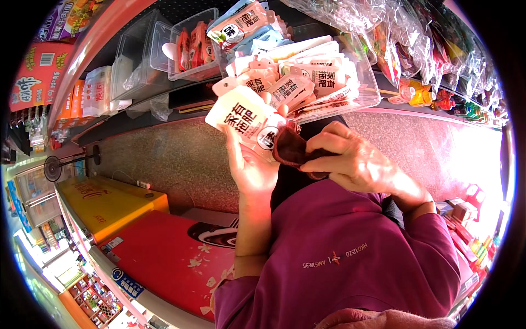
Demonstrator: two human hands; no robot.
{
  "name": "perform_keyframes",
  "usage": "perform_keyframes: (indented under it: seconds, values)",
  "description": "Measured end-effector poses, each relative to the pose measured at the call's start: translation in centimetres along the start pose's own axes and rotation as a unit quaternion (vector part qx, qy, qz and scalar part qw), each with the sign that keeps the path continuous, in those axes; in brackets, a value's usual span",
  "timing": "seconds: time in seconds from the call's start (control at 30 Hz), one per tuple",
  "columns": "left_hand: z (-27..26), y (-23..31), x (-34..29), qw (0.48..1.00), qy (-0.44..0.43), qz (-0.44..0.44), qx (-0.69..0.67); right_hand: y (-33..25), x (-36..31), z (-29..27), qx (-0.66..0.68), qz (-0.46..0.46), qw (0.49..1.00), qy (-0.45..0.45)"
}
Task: The person uses a dark cloth to wipe the surface of multiple small, white, rectangular packages held in a clear plastic tray. They handle the packages one by one, wiping them individually before placing them back into the tray.
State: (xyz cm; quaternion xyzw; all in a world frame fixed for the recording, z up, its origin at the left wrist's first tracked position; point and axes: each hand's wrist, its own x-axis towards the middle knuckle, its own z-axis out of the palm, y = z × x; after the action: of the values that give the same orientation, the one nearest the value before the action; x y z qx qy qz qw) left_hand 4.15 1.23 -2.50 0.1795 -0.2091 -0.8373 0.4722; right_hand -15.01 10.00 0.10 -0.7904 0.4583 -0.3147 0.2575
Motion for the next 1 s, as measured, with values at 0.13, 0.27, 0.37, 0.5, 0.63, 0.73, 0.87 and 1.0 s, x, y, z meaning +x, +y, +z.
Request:
perform_keyframes:
  seconds: [0.13, 0.27, 0.37, 0.5, 0.63, 0.73, 0.87, 1.0]
  values:
    - [-0.8, -1.7, -0.2, 0.994, -0.06, -0.073, -0.049, -1.1, 0.8, -2.3, 0.001, -0.018, 0.993, 0.121]
    - [1.7, -3.0, -1.3, 0.992, 0.002, -0.128, -0.017, -0.5, 2.4, -0.9, -0.09, -0.007, 0.973, 0.215]
    - [1.8, -3.5, -1.9, 0.987, -0.036, -0.131, 0.088, 0.0, 3.4, 1.2, -0.112, 0.049, 0.972, 0.2]
    - [0.9, -3.5, -2.1, 0.985, 0.011, -0.142, 0.098, 0.9, 3.3, 1.8, -0.144, 0.013, 0.964, 0.222]
    - [0.6, -2.0, -1.6, 0.976, 0.048, -0.102, 0.188, 2.2, 2.4, 1.2, -0.131, 0.007, 0.969, 0.208]
    - [1.6, 0.3, -0.2, 0.981, 0.055, -0.033, 0.183, 3.3, 0.7, 0.2, -0.08, 0.036, 0.984, 0.153]
    - [3.1, 2.7, 0.9, 0.935, 0.074, 0.139, 0.319, 4.4, -1.6, -1.8, -0.014, 0.054, 0.99, 0.128]
    - [2.9, 3.3, 3.0, 0.856, 0.011, 0.214, 0.471, 5.4, -3.6, -2.9, -0.01, 0.075, 0.983, 0.168]
